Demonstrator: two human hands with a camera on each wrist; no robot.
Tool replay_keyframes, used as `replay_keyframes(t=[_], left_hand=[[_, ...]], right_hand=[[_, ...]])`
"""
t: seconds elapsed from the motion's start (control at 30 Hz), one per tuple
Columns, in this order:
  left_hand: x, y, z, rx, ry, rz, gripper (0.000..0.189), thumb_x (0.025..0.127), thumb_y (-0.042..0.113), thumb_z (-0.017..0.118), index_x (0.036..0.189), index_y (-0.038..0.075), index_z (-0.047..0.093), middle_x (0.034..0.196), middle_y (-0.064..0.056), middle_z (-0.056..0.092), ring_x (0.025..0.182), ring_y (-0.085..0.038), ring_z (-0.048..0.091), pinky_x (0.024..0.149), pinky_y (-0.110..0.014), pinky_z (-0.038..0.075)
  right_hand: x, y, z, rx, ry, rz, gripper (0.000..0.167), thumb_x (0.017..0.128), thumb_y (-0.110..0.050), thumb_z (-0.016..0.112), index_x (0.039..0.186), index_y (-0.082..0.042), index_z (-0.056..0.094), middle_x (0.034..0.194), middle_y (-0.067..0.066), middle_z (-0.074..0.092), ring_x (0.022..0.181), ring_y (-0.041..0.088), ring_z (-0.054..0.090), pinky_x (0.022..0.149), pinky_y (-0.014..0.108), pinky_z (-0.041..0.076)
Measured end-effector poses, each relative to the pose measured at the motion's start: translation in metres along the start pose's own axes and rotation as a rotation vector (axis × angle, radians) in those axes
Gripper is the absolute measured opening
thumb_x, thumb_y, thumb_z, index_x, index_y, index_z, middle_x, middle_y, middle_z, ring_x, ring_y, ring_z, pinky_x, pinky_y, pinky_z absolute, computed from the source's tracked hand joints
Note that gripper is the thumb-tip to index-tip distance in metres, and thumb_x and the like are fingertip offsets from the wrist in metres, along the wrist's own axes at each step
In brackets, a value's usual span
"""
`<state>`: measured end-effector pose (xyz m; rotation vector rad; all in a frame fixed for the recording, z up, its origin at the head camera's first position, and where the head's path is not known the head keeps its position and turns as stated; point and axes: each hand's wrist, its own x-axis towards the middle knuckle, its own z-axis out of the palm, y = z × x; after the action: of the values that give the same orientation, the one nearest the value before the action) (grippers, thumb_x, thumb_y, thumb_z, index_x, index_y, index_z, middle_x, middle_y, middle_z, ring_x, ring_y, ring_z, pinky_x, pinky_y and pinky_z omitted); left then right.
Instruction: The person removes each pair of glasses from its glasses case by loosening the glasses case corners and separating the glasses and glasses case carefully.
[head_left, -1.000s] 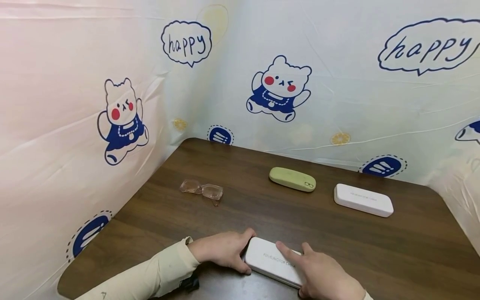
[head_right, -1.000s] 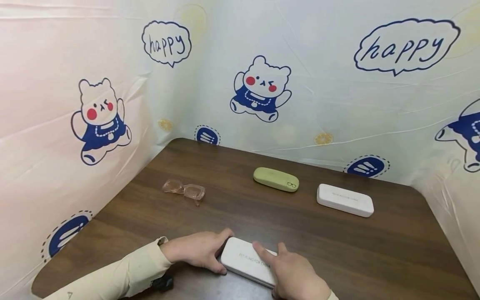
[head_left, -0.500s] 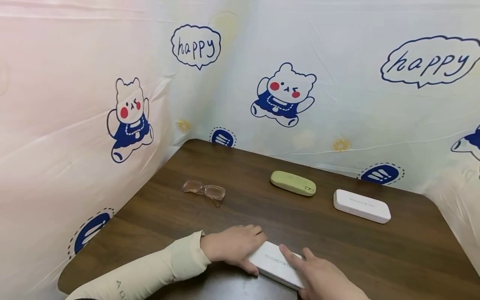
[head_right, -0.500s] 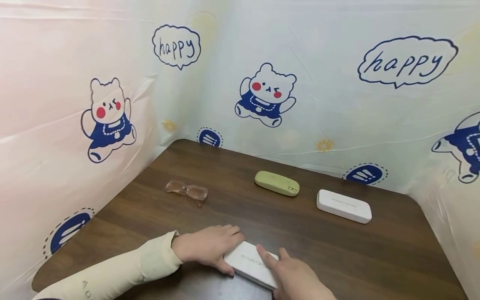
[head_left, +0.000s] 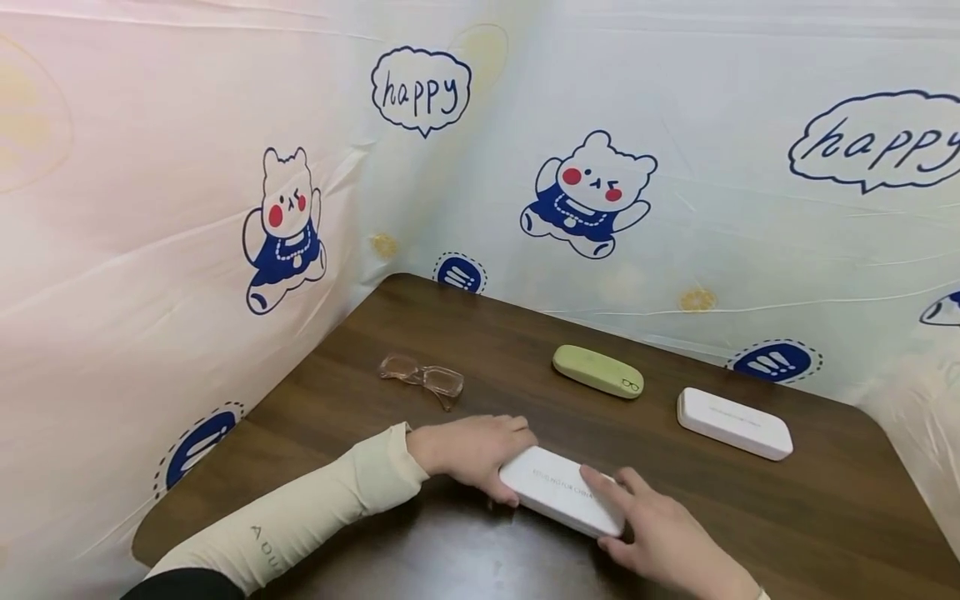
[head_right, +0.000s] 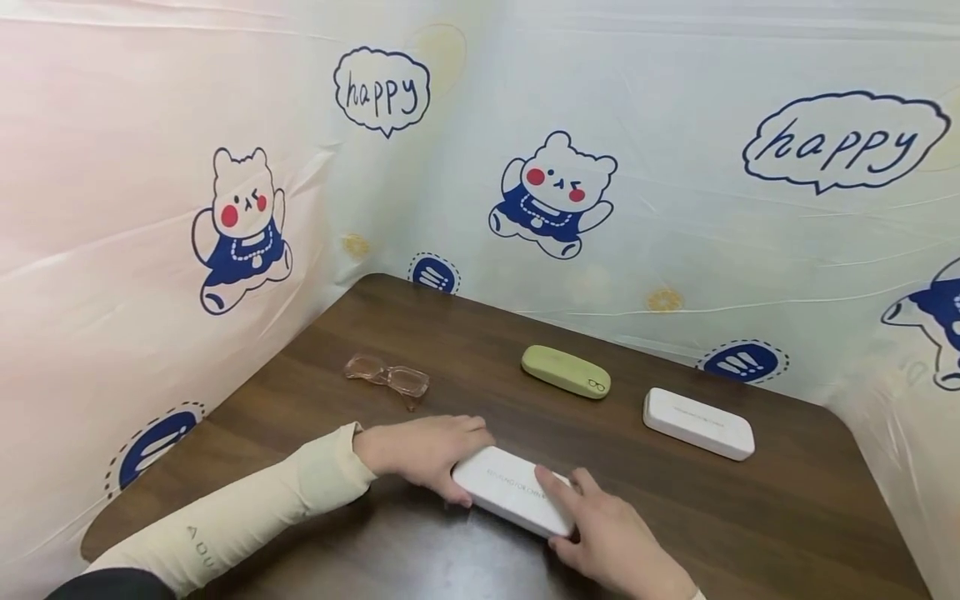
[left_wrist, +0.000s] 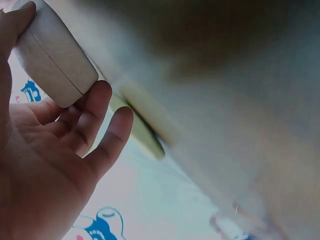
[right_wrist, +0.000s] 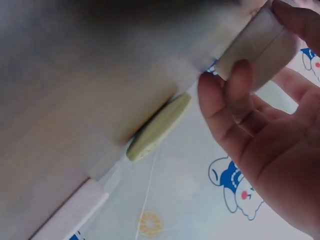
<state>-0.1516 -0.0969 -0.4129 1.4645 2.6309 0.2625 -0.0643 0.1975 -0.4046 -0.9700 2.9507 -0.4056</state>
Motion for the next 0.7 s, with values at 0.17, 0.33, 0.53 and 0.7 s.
replay_keyframes(t=[0.17, 0.33, 0.53, 0.7], left_hand=[[0.005, -0.016, -0.024, 0.01, 0.017, -0.005, 0.066, 0.078, 0.053, 0.081, 0.126, 0.014, 0.059, 0.11, 0.005, 0.053, 0.092, -0.009, 0.05, 0.079, -0.024, 0.044], [0.011, -0.036, -0.043, 0.014, 0.005, -0.029, 0.07, 0.079, 0.052, 0.08, 0.133, 0.015, 0.057, 0.118, 0.004, 0.055, 0.1, -0.011, 0.051, 0.086, -0.028, 0.044], [0.012, -0.064, -0.056, -0.01, 0.013, -0.103, 0.071, 0.08, 0.049, 0.08, 0.139, 0.018, 0.055, 0.125, 0.005, 0.055, 0.109, -0.012, 0.049, 0.093, -0.029, 0.042], [0.008, -0.086, -0.061, -0.047, 0.035, -0.173, 0.07, 0.082, 0.045, 0.081, 0.141, 0.019, 0.055, 0.126, 0.005, 0.054, 0.109, -0.013, 0.048, 0.092, -0.029, 0.043]], right_hand=[[0.019, 0.005, -0.005, -0.047, 0.115, -0.001, 0.087, 0.077, -0.031, 0.087, 0.152, -0.019, 0.045, 0.116, 0.002, 0.055, 0.066, 0.007, 0.052, 0.06, 0.032, 0.049], [0.04, 0.01, -0.007, -0.027, 0.156, 0.037, 0.095, 0.076, -0.031, 0.087, 0.153, -0.004, 0.037, 0.12, 0.01, 0.057, 0.065, 0.009, 0.052, 0.062, 0.035, 0.05], [0.074, 0.019, -0.009, 0.012, 0.167, 0.054, 0.082, 0.077, -0.029, 0.085, 0.145, -0.003, 0.047, 0.126, 0.012, 0.055, 0.08, 0.026, 0.063, 0.07, 0.044, 0.053], [0.106, 0.024, -0.011, 0.04, 0.147, 0.063, 0.081, 0.078, -0.029, 0.085, 0.145, -0.004, 0.047, 0.131, 0.015, 0.054, 0.091, 0.028, 0.063, 0.078, 0.048, 0.052]])
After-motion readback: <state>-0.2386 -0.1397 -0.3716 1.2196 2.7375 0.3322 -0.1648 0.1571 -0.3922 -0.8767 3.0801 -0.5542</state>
